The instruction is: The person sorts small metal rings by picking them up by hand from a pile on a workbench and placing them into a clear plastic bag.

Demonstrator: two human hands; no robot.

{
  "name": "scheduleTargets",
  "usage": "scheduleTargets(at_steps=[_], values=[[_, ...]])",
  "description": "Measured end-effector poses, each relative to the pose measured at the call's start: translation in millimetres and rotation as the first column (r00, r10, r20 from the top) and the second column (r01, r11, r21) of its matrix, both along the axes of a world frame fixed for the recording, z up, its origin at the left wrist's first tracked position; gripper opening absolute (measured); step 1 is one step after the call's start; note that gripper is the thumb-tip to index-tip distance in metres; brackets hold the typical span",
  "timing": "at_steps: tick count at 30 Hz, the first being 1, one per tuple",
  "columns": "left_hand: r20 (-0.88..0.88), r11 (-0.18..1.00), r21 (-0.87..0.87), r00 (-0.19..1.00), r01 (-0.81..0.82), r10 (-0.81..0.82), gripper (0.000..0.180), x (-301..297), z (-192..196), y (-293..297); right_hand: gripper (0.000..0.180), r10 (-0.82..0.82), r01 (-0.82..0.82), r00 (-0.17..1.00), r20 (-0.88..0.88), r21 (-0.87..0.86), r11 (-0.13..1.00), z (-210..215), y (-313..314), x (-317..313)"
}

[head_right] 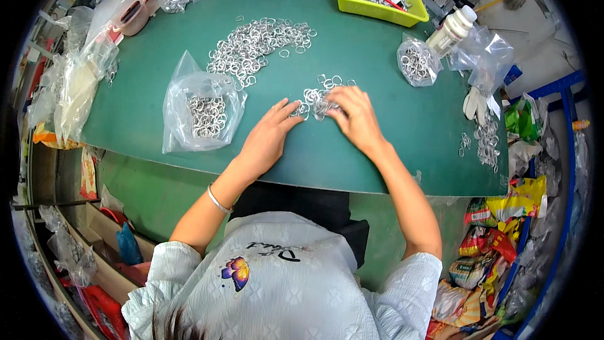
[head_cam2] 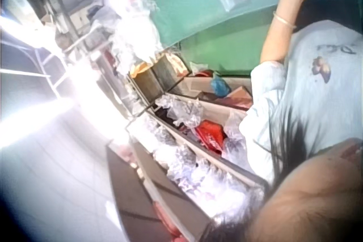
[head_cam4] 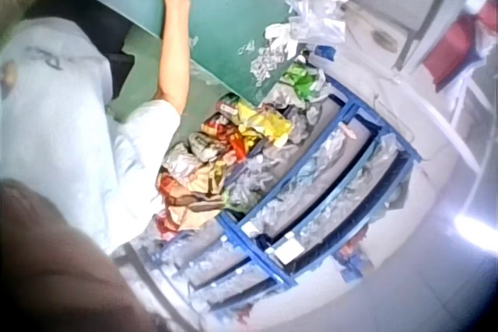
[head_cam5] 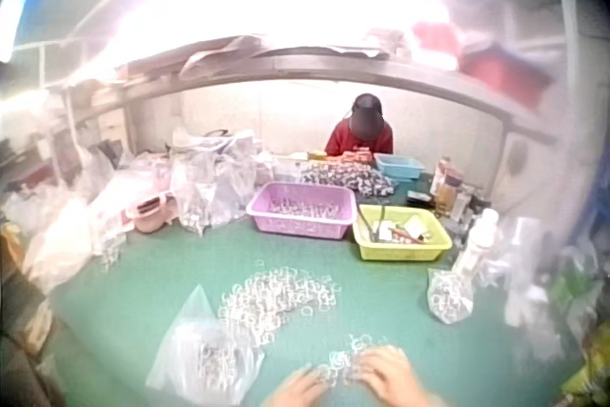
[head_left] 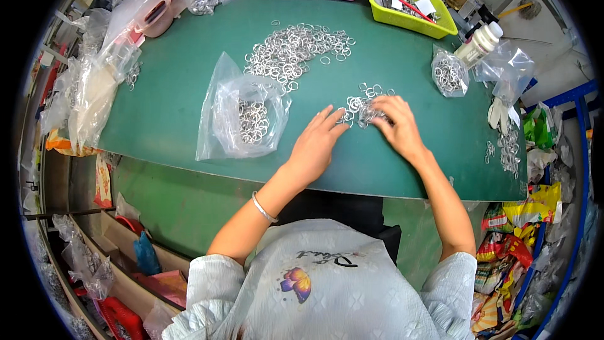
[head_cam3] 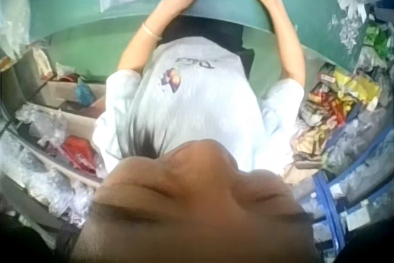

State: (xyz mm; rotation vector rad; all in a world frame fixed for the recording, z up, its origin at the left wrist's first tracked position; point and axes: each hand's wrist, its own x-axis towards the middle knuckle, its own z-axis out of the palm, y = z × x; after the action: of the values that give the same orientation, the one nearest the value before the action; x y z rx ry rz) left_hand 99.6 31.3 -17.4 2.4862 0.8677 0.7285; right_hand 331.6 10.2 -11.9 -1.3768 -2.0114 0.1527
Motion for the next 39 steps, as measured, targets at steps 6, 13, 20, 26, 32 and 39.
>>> scheduleTargets(at_steps=[6,13,20,26,32,39], values=[[0.341,0.992,-0.081,0.932,-0.099,0.121,0.033,-31.7,45.0,-38.7,0.022,-0.374,0.268,0.814,-0.445,-0.284,0.921,1.7,11.9,24.4],[0.500,0.573,-0.021,0.487,-0.819,0.716,0.063,-85.8,37.2,-55.9,0.034,-0.468,0.455,0.883,-0.048,-0.165,0.875,12.2,6.9,29.7],[0.489,0.703,-0.206,0.550,-0.681,0.676,0.058,-89.8,29.3,-20.6,0.056,0.020,0.001,0.990,0.140,-0.154,0.988,16.2,3.4,-66.8],[0.504,0.720,-0.382,0.523,-0.579,0.688,0.051,-101.7,37.9,-24.0,0.024,-0.068,0.078,0.964,0.258,-0.028,0.997,12.1,15.7,-73.2],[0.535,0.775,-0.397,0.563,-0.491,0.630,0.051,-106.4,38.1,-20.7,0.074,0.091,-0.102,0.980,-0.178,-0.052,0.993,36.2,38.5,-140.6],[0.525,0.766,-0.191,0.596,-0.614,0.608,0.049,-138.4,51.5,7.1,0.033,0.133,-0.146,0.958,-0.255,-0.035,0.989,27.9,114.6,-179.7]])
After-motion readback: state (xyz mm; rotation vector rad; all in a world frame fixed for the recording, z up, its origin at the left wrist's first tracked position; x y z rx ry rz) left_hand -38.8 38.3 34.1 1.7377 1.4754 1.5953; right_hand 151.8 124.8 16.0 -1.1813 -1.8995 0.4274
